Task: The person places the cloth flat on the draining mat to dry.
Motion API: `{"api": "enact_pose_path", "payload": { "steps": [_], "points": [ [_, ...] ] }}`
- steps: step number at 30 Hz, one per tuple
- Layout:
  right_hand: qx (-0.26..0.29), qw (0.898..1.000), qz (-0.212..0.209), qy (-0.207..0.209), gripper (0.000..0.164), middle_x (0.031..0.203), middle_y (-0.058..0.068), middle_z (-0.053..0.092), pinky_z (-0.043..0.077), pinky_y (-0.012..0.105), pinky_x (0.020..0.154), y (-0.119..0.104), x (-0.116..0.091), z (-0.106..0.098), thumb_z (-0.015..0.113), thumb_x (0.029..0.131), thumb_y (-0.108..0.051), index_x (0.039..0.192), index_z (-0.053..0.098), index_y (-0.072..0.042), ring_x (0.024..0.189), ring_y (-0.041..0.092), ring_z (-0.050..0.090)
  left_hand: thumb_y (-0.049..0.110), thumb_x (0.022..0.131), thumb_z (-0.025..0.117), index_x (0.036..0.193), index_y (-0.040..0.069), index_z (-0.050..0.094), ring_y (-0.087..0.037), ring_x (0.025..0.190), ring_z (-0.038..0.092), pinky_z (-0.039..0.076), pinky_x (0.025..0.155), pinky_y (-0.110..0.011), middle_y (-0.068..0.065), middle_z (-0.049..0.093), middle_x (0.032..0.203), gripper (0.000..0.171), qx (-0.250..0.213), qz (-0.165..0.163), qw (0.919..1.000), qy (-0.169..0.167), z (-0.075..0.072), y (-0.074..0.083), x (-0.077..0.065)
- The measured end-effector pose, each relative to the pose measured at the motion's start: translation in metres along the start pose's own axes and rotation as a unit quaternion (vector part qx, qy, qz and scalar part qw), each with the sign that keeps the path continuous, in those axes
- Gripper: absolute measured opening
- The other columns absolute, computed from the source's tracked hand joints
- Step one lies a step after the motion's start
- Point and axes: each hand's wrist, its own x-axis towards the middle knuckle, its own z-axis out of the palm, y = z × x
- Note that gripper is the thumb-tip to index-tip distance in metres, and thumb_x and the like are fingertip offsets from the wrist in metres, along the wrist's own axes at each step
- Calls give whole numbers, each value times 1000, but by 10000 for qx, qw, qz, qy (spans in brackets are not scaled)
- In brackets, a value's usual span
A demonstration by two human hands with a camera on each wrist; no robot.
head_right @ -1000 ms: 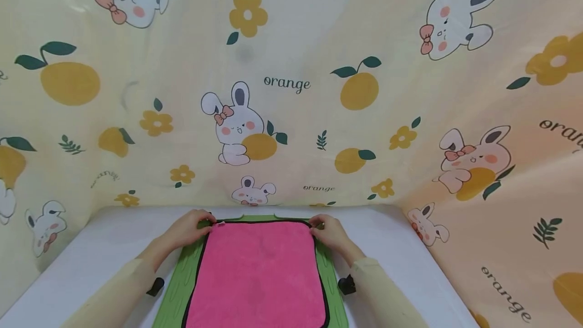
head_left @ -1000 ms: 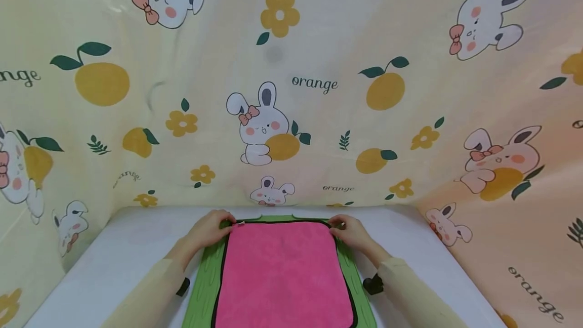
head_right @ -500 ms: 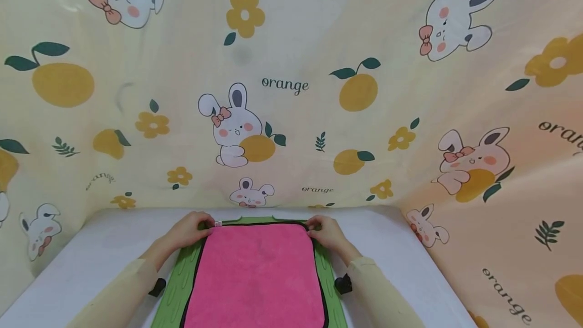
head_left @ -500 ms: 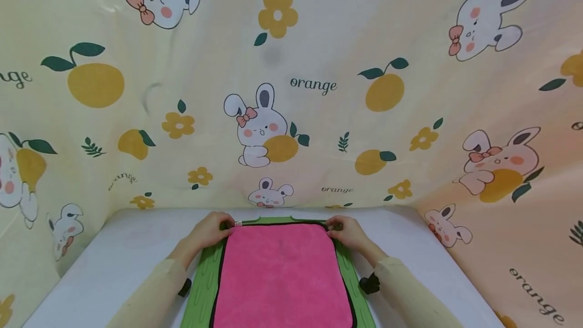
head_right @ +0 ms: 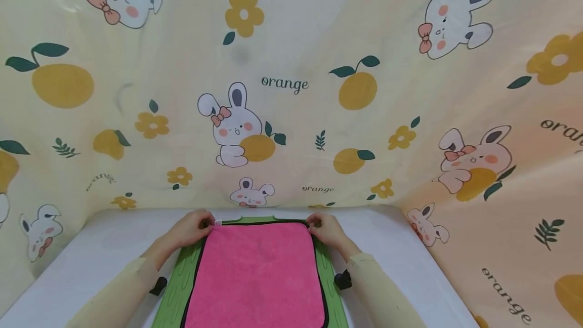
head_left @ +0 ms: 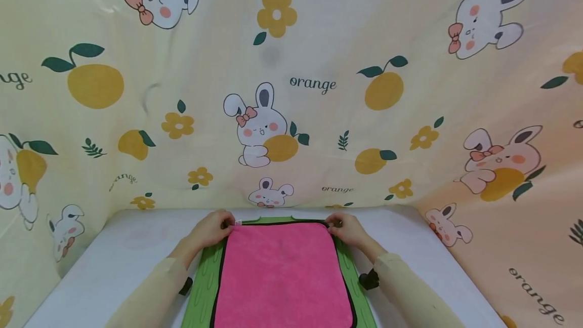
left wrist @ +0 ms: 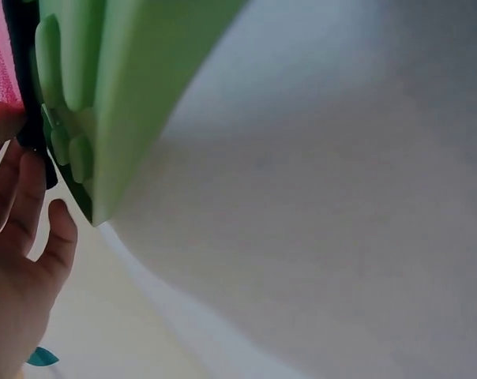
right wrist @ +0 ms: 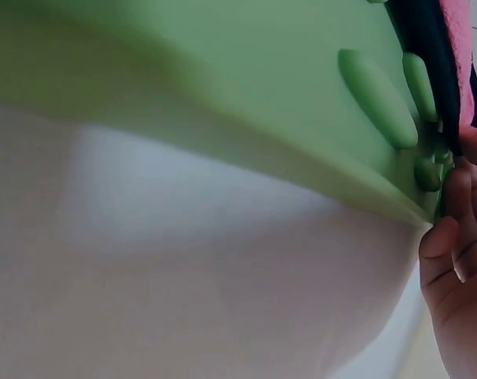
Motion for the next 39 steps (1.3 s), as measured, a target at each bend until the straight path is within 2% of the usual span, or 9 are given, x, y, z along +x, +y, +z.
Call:
{"api": "enact_pose_path", "payload": {
  "steps": [6,11,17,23,31,35,39],
  "points": [
    [104,9999,34,49,18,92,5,71,53,31,71,-1,-3,0,73,90,2,108,74,-1,87,18,64,8,94,74,98,10,74,-16,88,61,54,86,-43,1,64,94,5,142,60,9998,102,4,-2,-3],
    [93,9999,122,25,19,91,3,70,53,31,72,-2,-7,0,75,90,2,109,74,-2,88,17,63,9,95,74,99,11,75,-17,90,62,54,88,-45,0,66,96,4,184,-38,9998,70,7,-2,-5],
    [66,9999,93,-4,22,96,7,70,54,30,71,-4,-9,-3,75,90,1,112,73,-1,90,20,65,13,96,73,101,12,76,-19,95,64,54,93,-47,0,67,99,6,337,-148,9993,101,6,2,-8],
    [-226,9995,-211,2,24,105,10,73,56,37,78,-8,-16,-12,72,93,-4,117,72,0,95,27,69,15,96,72,111,8,76,-30,109,67,53,97,-52,-7,71,110,17,592,173,9978,247,-2,6,-19],
    [-429,9975,-472,290,36,127,19,68,57,45,83,-27,-40,-36,71,98,-16,130,67,2,104,33,68,15,95,71,123,2,71,-42,123,61,48,103,-58,-20,67,129,30,928,532,9914,758,-27,11,-50],
    [-795,9948,-468,442,48,139,21,63,53,55,95,-33,-59,-50,68,101,-26,140,61,0,118,39,65,21,97,71,131,0,67,-45,129,57,45,106,-59,-22,63,137,40,949,359,9906,913,-38,13,-74],
    [-1226,9888,-512,681,52,146,24,57,43,63,106,-36,-81,-62,64,104,-30,145,56,1,132,46,54,30,98,70,140,-2,60,-48,134,52,42,108,-63,-25,57,145,55,1171,166,9870,1085,-50,13,-103]
  ]
}}
